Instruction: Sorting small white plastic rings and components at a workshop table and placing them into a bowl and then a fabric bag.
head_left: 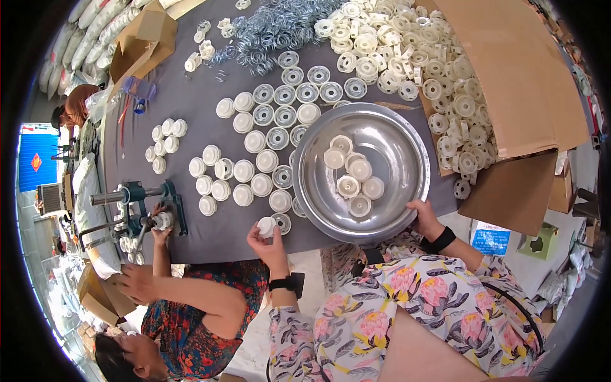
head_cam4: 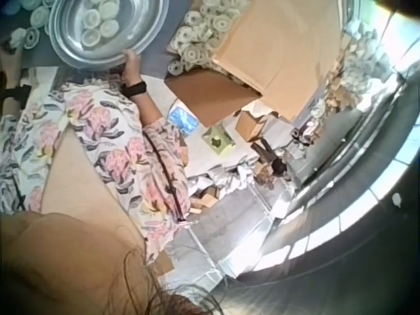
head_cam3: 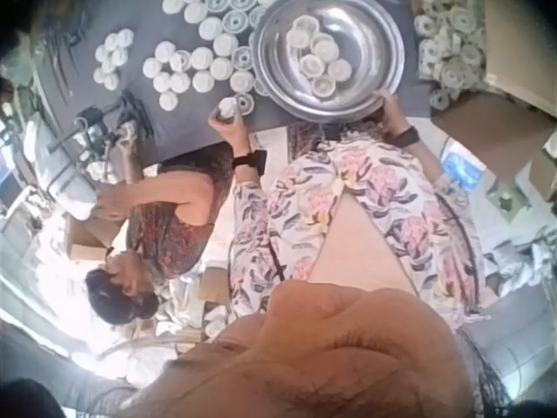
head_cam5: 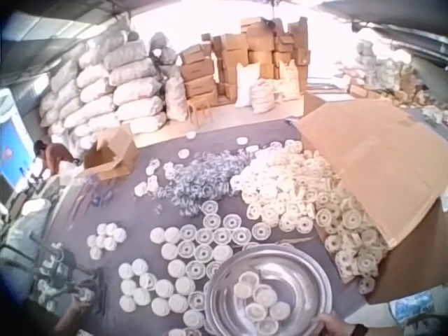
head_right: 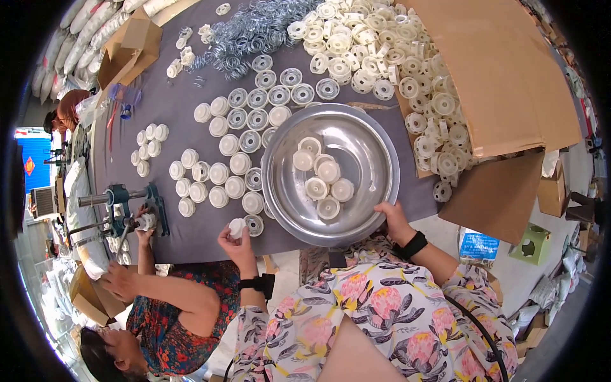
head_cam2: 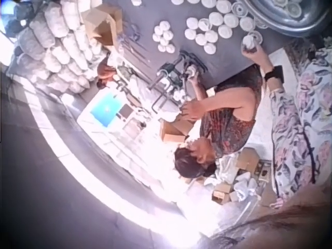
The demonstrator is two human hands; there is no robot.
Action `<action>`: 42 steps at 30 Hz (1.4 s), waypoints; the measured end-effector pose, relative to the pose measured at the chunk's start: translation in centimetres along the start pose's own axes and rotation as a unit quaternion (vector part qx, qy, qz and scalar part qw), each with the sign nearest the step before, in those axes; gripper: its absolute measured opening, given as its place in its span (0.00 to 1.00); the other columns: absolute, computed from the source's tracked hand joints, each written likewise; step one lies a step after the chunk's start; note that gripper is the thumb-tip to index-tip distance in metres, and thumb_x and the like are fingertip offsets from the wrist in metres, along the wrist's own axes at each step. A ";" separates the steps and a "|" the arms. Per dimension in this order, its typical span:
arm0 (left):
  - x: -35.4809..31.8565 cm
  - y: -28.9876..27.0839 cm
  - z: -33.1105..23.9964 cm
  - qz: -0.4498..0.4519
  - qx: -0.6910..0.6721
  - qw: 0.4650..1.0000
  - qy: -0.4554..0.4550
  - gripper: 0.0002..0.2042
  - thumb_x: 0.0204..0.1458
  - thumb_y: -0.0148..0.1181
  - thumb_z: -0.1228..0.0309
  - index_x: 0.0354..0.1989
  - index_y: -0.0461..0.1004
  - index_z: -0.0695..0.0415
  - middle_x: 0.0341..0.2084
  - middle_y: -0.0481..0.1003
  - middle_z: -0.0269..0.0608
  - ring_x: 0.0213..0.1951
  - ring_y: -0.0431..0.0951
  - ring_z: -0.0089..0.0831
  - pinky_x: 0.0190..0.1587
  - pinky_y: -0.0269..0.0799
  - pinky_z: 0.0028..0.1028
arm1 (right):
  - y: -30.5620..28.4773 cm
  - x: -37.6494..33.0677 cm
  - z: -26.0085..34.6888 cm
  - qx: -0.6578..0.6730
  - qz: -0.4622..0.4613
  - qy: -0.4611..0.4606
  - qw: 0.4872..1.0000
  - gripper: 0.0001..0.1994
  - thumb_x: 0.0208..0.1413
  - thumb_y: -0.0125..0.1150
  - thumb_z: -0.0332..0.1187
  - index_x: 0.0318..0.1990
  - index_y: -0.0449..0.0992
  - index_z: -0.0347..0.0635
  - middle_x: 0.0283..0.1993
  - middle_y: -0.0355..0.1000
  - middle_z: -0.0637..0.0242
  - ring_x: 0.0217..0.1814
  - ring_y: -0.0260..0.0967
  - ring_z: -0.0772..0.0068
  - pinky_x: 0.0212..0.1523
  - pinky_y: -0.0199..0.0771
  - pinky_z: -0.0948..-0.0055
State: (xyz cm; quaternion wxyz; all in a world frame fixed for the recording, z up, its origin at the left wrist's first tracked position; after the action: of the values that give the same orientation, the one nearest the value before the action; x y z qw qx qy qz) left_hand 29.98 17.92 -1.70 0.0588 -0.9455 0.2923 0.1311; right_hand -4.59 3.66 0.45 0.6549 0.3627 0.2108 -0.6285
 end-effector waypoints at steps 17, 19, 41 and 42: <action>-1.2 8.6 -4.5 0.252 0.338 0.861 0.284 0.24 0.42 0.62 0.66 0.48 0.66 0.61 0.41 0.71 0.49 0.44 0.70 0.46 0.46 0.65 0.38 | 0.6 0.2 1.3 -0.093 0.050 -0.012 0.994 0.19 0.39 0.55 0.27 0.44 0.67 0.35 0.40 0.69 0.62 0.40 0.67 0.69 0.44 0.67 0.72; -1.9 12.3 -5.8 0.332 0.452 0.801 0.210 0.29 0.43 0.61 0.59 0.51 0.62 0.62 0.42 0.69 0.52 0.43 0.70 0.47 0.45 0.66 0.38 | 1.3 0.0 0.6 -0.088 0.072 -0.015 0.993 0.19 0.39 0.55 0.27 0.44 0.66 0.35 0.40 0.69 0.61 0.40 0.67 0.68 0.44 0.67 0.72; -1.1 6.4 3.0 0.092 0.387 0.871 0.287 0.17 0.41 0.60 0.76 0.41 0.65 0.60 0.50 0.64 0.54 0.57 0.58 0.50 0.57 0.52 0.40 | -2.4 0.0 3.8 -0.002 -0.056 -0.033 0.998 0.18 0.43 0.52 0.31 0.43 0.69 0.33 0.40 0.70 0.62 0.42 0.67 0.69 0.46 0.67 0.70; -1.2 6.5 2.8 0.094 0.385 0.872 0.287 0.17 0.41 0.60 0.76 0.41 0.65 0.60 0.50 0.64 0.54 0.57 0.58 0.50 0.57 0.52 0.40 | -2.3 0.0 3.6 0.002 -0.051 -0.030 0.998 0.18 0.43 0.52 0.30 0.43 0.69 0.33 0.40 0.70 0.62 0.43 0.67 0.69 0.46 0.67 0.70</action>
State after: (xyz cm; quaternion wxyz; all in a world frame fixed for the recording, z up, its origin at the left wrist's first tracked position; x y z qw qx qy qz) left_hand 24.71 13.78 -4.21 0.3192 -0.8119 0.4110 -0.2645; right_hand -7.50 1.11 2.34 0.6273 0.3335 0.2086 -0.6721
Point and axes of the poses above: each hand's wrist, its own x-axis towards the middle knuckle, its own y-axis out of the palm, z = x × y, the point moved 1 cm from there along x, towards the middle knuckle
